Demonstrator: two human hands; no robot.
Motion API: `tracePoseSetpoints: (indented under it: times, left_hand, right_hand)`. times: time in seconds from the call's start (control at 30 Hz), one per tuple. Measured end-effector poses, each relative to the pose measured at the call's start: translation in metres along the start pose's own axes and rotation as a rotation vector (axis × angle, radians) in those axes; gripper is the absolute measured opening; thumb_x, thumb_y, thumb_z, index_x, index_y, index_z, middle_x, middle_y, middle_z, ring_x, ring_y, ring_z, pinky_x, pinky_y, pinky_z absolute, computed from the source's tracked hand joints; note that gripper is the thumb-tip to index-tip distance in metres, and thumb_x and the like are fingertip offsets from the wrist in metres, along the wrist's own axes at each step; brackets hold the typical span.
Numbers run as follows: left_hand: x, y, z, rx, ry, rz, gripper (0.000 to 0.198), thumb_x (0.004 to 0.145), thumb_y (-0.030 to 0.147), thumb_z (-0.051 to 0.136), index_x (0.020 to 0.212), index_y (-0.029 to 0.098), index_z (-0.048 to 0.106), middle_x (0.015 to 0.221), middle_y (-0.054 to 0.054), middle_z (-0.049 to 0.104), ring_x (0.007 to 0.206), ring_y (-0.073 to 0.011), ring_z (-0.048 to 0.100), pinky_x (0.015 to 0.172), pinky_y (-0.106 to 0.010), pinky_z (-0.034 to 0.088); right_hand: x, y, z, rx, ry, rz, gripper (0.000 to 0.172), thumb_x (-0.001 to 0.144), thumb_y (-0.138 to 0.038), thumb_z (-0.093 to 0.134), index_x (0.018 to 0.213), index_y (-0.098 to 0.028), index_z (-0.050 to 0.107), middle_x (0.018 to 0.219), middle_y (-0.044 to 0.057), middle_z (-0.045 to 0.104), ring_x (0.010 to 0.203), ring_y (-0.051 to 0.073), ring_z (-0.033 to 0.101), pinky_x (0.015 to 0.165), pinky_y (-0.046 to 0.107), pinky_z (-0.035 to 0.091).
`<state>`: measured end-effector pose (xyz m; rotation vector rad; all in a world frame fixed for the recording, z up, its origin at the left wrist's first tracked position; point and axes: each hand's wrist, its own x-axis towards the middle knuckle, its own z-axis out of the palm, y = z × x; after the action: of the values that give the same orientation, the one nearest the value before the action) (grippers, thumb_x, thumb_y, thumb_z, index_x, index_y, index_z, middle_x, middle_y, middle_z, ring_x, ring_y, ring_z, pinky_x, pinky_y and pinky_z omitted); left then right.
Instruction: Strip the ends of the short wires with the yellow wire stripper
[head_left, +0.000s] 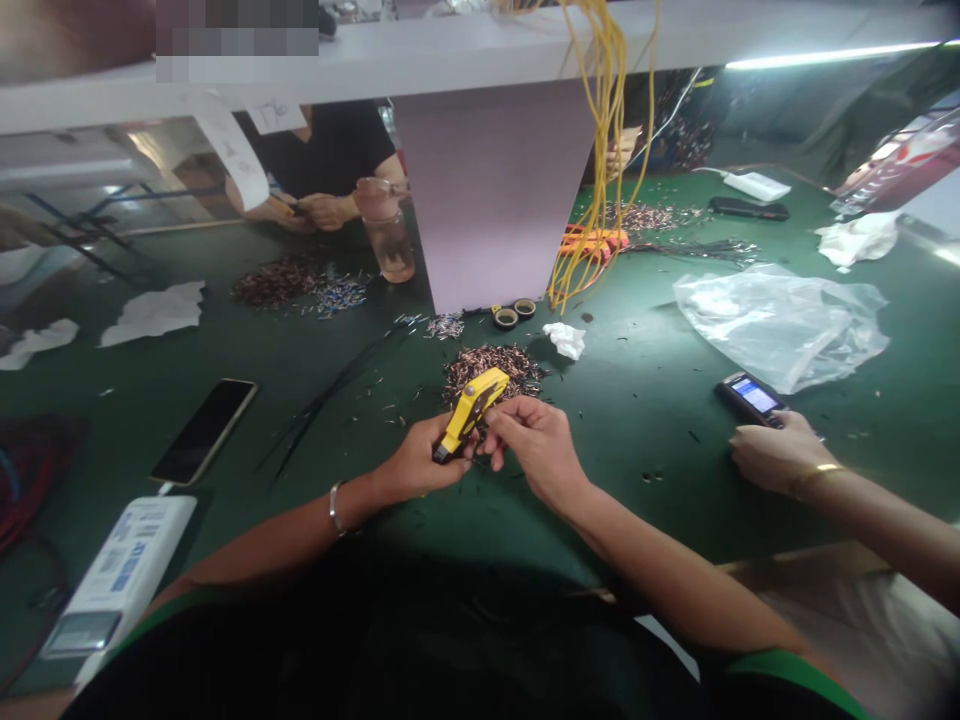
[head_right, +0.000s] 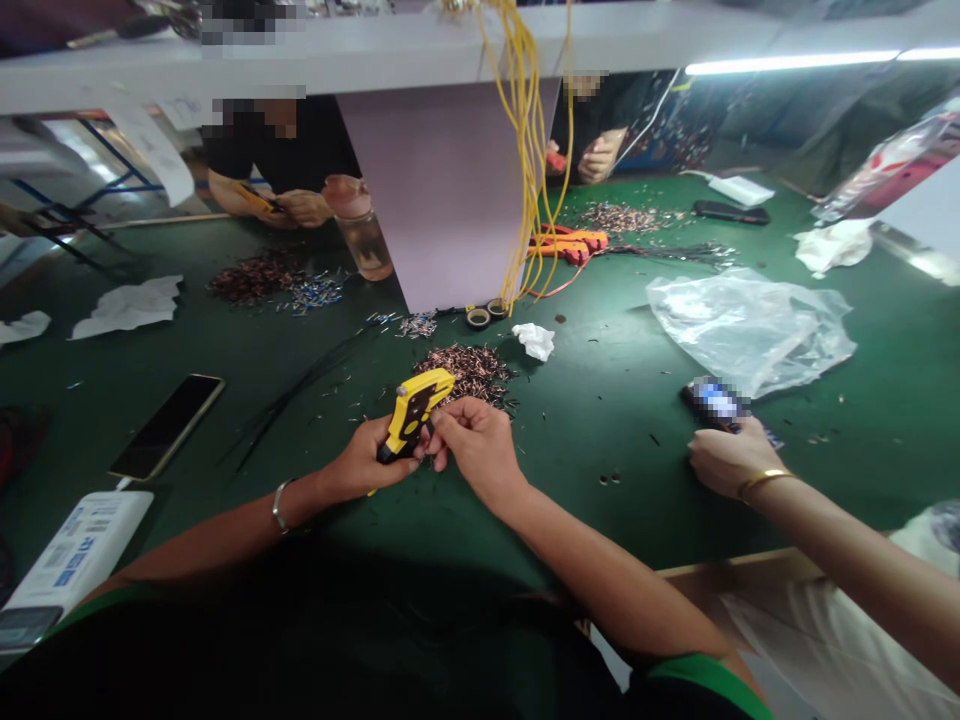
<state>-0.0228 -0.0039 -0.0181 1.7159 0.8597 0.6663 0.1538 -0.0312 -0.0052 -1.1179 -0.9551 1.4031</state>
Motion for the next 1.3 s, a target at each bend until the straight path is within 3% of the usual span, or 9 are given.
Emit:
tracePoseSetpoints:
  times: [0.3, 0.47, 0.63, 0.87, 1.13, 1.3]
  left_hand:
    - [-0.002, -0.003, 0.005, 0.033, 0.1, -0.038, 0.013, 0.067, 0.017, 0.062, 0.077, 0.016, 0.055, 0.063, 0.004, 0.056, 0.054, -0.0081, 0.05, 0.053, -0.02, 0.043]
    - [-0.003, -0.012, 0.008, -0.11, 0.086, -0.151, 0.016, 0.067, 0.015, 0.062, 0.08, 0.016, 0.053, 0.06, 0.006, 0.053, 0.044, -0.0058, 0.049, 0.044, -0.018, 0.04]
    - [0.001, -0.008, 0.008, -0.385, -0.025, -0.16, 0.024, 0.065, 0.015, 0.063, 0.087, 0.013, 0.054, 0.066, 0.002, 0.059, 0.05, -0.0089, 0.054, 0.05, -0.024, 0.046]
    - [0.002, -0.009, 0.005, -0.334, -0.013, -0.113, 0.03, 0.063, 0.011, 0.069, 0.091, 0.012, 0.059, 0.073, 0.0, 0.062, 0.064, -0.0111, 0.057, 0.061, -0.026, 0.047]
    - [0.0, -0.017, 0.003, -0.604, -0.089, -0.118, 0.04, 0.067, 0.015, 0.072, 0.105, 0.012, 0.058, 0.084, -0.004, 0.065, 0.069, -0.0153, 0.062, 0.067, -0.031, 0.05]
    - [0.0, -0.018, 0.001, -0.618, -0.116, -0.109, 0.044, 0.068, 0.018, 0.075, 0.109, 0.013, 0.058, 0.088, -0.005, 0.064, 0.072, -0.0156, 0.062, 0.068, -0.031, 0.049]
  right_hand:
    - [0.001, 0.002, 0.001, -0.005, 0.006, 0.013, 0.019, 0.077, -0.03, 0.067, 0.064, -0.019, 0.059, 0.05, -0.002, 0.065, 0.035, 0.009, 0.054, 0.038, 0.022, 0.043]
    - [0.004, 0.004, 0.001, 0.028, 0.004, 0.003, 0.018, 0.077, -0.029, 0.068, 0.065, -0.018, 0.061, 0.05, -0.002, 0.065, 0.035, 0.008, 0.055, 0.039, 0.021, 0.043]
    - [0.009, 0.007, 0.0, 0.057, 0.024, 0.015, 0.019, 0.073, -0.03, 0.071, 0.062, -0.018, 0.061, 0.049, -0.003, 0.064, 0.035, 0.008, 0.055, 0.038, 0.02, 0.043]
    - [0.01, 0.009, -0.003, 0.039, 0.025, 0.008, 0.017, 0.074, -0.028, 0.071, 0.064, -0.017, 0.062, 0.05, -0.003, 0.064, 0.036, 0.008, 0.055, 0.038, 0.02, 0.043]
    - [0.007, 0.002, -0.004, 0.014, 0.059, -0.006, 0.017, 0.075, -0.028, 0.07, 0.065, -0.017, 0.062, 0.05, -0.002, 0.065, 0.035, 0.008, 0.054, 0.037, 0.021, 0.042]
    - [0.008, 0.002, -0.006, 0.0, 0.075, 0.003, 0.018, 0.074, -0.029, 0.07, 0.064, -0.017, 0.062, 0.048, -0.002, 0.064, 0.034, 0.008, 0.052, 0.036, 0.02, 0.041]
